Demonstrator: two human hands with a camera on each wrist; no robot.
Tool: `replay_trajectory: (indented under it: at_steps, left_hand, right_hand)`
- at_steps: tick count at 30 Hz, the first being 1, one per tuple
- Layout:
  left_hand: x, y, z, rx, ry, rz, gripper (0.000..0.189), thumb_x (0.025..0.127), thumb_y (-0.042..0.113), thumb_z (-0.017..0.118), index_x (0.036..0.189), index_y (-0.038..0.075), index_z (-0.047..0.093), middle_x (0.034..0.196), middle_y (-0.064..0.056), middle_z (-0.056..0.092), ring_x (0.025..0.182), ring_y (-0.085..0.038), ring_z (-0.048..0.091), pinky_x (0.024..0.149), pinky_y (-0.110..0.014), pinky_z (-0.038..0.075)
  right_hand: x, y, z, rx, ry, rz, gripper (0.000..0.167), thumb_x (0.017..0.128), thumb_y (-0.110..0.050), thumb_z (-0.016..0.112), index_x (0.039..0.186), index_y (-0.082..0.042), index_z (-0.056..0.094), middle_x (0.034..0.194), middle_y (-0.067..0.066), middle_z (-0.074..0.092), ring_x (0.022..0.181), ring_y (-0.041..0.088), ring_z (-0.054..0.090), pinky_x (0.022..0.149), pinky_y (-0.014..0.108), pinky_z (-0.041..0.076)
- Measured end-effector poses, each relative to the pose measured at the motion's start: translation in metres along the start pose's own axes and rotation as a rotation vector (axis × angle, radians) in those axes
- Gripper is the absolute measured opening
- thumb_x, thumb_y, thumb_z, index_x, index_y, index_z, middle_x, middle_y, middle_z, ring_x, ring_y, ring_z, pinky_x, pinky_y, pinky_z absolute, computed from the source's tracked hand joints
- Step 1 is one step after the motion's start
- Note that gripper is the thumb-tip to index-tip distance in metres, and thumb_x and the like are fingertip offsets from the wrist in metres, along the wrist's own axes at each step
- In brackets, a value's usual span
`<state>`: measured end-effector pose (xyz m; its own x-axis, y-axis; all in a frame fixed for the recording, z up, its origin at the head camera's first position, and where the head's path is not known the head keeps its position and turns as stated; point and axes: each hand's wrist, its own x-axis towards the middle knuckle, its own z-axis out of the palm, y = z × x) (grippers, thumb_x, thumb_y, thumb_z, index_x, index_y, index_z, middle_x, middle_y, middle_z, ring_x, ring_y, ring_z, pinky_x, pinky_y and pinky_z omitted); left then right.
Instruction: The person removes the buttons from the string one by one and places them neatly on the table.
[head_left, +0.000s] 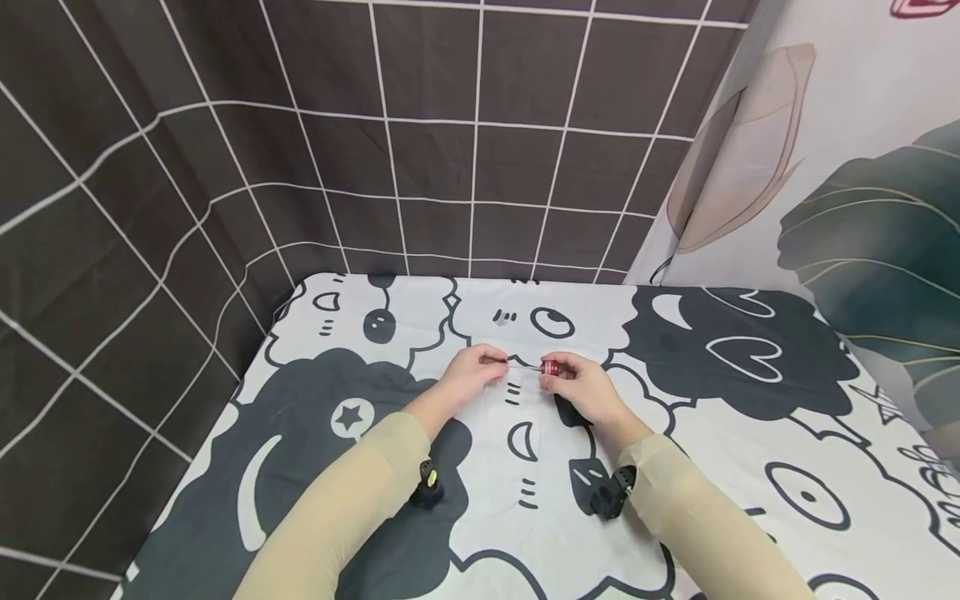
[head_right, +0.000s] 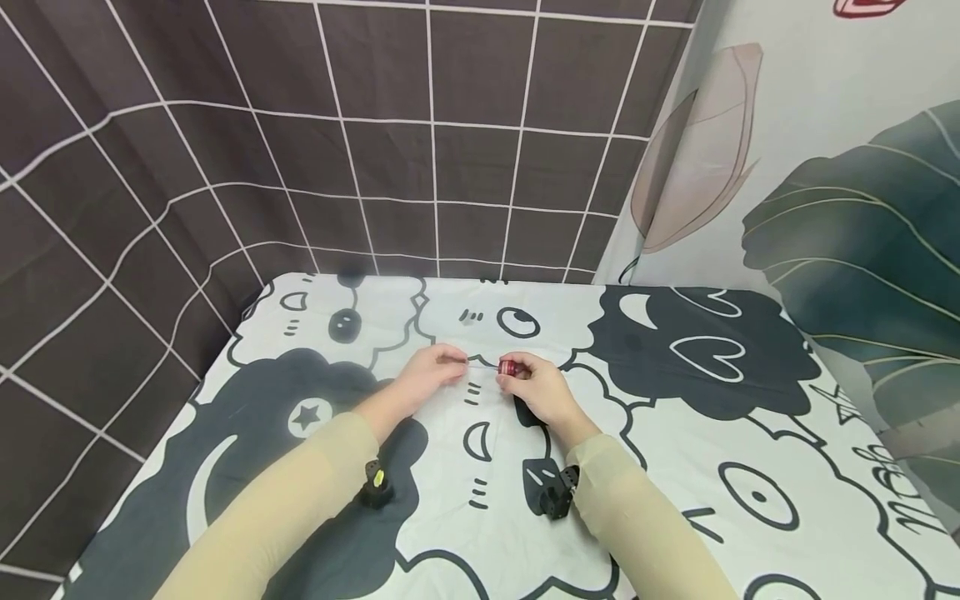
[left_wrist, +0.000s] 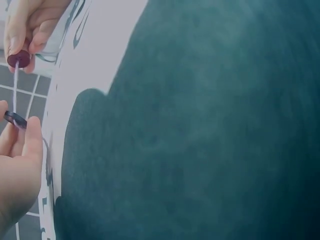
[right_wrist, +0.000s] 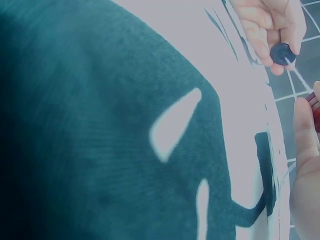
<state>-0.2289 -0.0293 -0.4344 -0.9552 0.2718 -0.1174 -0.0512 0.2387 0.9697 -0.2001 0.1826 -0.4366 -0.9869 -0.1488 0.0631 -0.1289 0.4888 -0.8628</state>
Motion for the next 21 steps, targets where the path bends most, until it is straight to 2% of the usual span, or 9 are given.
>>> replay_trajectory:
  at_steps: [9, 18, 21]
  left_hand:
    - [-0.002, -0.001, -0.006, -0.015, 0.014, -0.001, 0.026, 0.087, 0.005, 0.063, 0.111, -0.004, 0.061, 0.101, -0.012, 0.064, 0.086, -0.017, 0.063, 0.077, -0.027, 0.052]
    - [-0.002, -0.004, -0.013, 0.025, -0.008, -0.005, 0.032, 0.09, 0.013, 0.06, 0.12, 0.001, 0.061, 0.116, -0.01, 0.062, 0.1, -0.019, 0.063, 0.085, -0.028, 0.049]
    - [-0.001, -0.005, -0.015, 0.03, 0.001, -0.01, 0.031, 0.091, 0.014, 0.06, 0.119, 0.002, 0.062, 0.116, -0.009, 0.062, 0.1, -0.019, 0.063, 0.086, -0.028, 0.049]
  right_hand:
    - [0.0, 0.004, -0.001, 0.01, 0.007, 0.005, 0.035, 0.081, -0.016, 0.072, 0.112, -0.002, 0.064, 0.079, 0.004, 0.064, 0.068, 0.016, 0.059, 0.063, 0.024, 0.046]
    - [0.0, 0.004, -0.001, 0.03, -0.01, 0.01, 0.036, 0.084, -0.015, 0.069, 0.115, 0.0, 0.062, 0.082, 0.006, 0.066, 0.071, 0.017, 0.064, 0.065, 0.022, 0.048]
    - [0.0, 0.004, -0.001, 0.028, -0.005, 0.012, 0.035, 0.084, -0.015, 0.069, 0.115, 0.0, 0.062, 0.081, 0.005, 0.066, 0.07, 0.016, 0.064, 0.065, 0.022, 0.048]
